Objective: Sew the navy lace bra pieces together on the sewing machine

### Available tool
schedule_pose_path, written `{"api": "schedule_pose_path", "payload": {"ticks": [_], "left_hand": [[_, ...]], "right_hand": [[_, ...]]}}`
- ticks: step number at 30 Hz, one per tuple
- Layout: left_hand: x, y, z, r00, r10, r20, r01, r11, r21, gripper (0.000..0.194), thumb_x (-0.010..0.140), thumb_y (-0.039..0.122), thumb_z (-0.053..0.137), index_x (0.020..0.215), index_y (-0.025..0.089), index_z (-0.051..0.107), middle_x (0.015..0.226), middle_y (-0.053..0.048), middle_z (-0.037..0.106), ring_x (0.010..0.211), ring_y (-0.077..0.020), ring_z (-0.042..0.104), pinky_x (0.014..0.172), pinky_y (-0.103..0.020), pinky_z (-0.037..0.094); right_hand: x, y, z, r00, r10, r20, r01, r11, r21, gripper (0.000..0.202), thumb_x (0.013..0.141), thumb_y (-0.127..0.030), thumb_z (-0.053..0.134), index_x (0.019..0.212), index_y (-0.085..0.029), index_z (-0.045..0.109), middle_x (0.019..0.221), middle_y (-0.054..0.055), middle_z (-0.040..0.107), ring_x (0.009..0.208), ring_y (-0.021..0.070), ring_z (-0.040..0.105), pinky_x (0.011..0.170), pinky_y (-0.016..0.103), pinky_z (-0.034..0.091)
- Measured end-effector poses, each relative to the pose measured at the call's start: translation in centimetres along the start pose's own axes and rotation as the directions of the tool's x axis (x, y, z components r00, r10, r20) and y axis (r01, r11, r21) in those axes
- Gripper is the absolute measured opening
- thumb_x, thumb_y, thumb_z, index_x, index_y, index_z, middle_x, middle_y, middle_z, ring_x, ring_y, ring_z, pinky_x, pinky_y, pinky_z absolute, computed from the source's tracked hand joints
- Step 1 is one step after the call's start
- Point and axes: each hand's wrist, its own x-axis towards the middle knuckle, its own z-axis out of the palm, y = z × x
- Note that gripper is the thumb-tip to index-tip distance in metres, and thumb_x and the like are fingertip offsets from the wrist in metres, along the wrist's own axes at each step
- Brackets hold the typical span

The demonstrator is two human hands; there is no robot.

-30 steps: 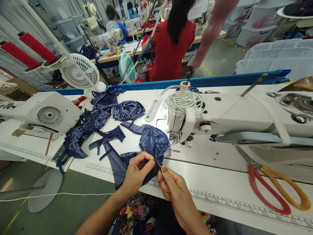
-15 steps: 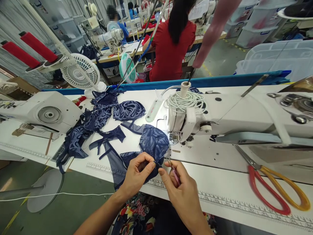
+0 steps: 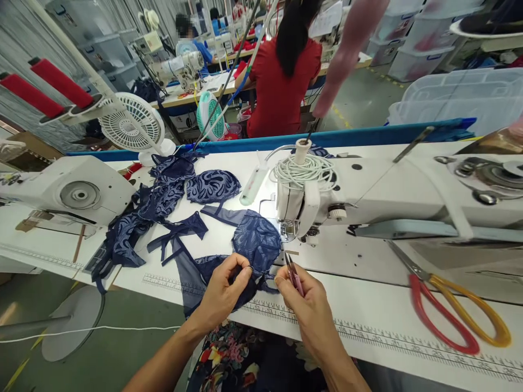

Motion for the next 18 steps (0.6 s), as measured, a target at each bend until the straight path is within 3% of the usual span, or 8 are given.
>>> {"api": "schedule_pose_path", "payload": {"ticks": [4, 9, 11, 15, 18], "left_hand": [[0.2, 0.2, -0.1, 0.996, 0.053, 0.066, -0.056, 0.997, 0.043, 0.017, 0.094, 0.025, 0.047, 0.098, 0.020, 0.063, 0.090, -0.003, 0.062, 0.082, -0.0157, 0.056, 0.074, -0.025, 0.040], [0.1, 1.0, 0.4, 0.993, 0.081, 0.089, -0.088, 0.992, 0.086, 0.016, 0.094, 0.021, 0.046, 0.088, 0.019, 0.061, 0.080, -0.001, 0.055, 0.073, -0.0140, 0.051, 0.066, -0.025, 0.036], [0.0, 1.3, 0.6, 0.989, 0.091, 0.117, -0.102, 0.990, 0.092, 0.015, 0.094, 0.022, 0.047, 0.087, 0.019, 0.059, 0.080, -0.001, 0.053, 0.072, -0.0133, 0.049, 0.065, -0.025, 0.035], [0.1, 1.3, 0.3, 0.972, 0.139, 0.188, -0.162, 0.980, 0.112, 0.013, 0.095, 0.025, 0.050, 0.087, 0.019, 0.057, 0.080, -0.001, 0.053, 0.073, -0.0138, 0.047, 0.067, -0.025, 0.035], [0.3, 1.6, -0.6, 0.947, 0.217, 0.238, -0.244, 0.966, 0.089, 0.017, 0.097, 0.025, 0.047, 0.083, 0.019, 0.055, 0.077, -0.001, 0.053, 0.073, -0.0141, 0.046, 0.069, -0.026, 0.035]], "right_hand": [[0.0, -0.3, -0.4, 0.998, -0.057, -0.038, 0.048, 0.976, -0.214, 0.036, 0.083, -0.056, 0.058, 0.075, -0.021, 0.052, 0.066, -0.003, 0.037, 0.058, 0.0111, 0.028, 0.051, 0.026, 0.026], [-0.2, 0.8, -0.9, 0.996, -0.086, -0.032, 0.068, 0.926, -0.372, 0.037, 0.083, -0.060, 0.058, 0.086, -0.022, 0.054, 0.061, -0.005, 0.030, 0.056, 0.0116, 0.027, 0.051, 0.025, 0.027], [-0.1, 1.3, -0.6, 0.993, -0.121, -0.011, 0.105, 0.898, -0.427, 0.035, 0.085, -0.057, 0.057, 0.084, -0.022, 0.051, 0.062, -0.005, 0.034, 0.056, 0.0112, 0.030, 0.051, 0.025, 0.028], [0.0, 0.9, 0.5, 0.967, -0.249, 0.061, 0.245, 0.828, -0.504, 0.028, 0.095, -0.045, 0.044, 0.079, -0.023, 0.043, 0.067, -0.004, 0.041, 0.057, 0.0114, 0.034, 0.053, 0.025, 0.031], [-0.4, -0.3, 1.3, 0.904, -0.396, 0.161, 0.413, 0.712, -0.568, 0.022, 0.096, -0.031, 0.042, 0.076, -0.023, 0.037, 0.066, -0.004, 0.038, 0.057, 0.0116, 0.034, 0.055, 0.026, 0.030]]}}
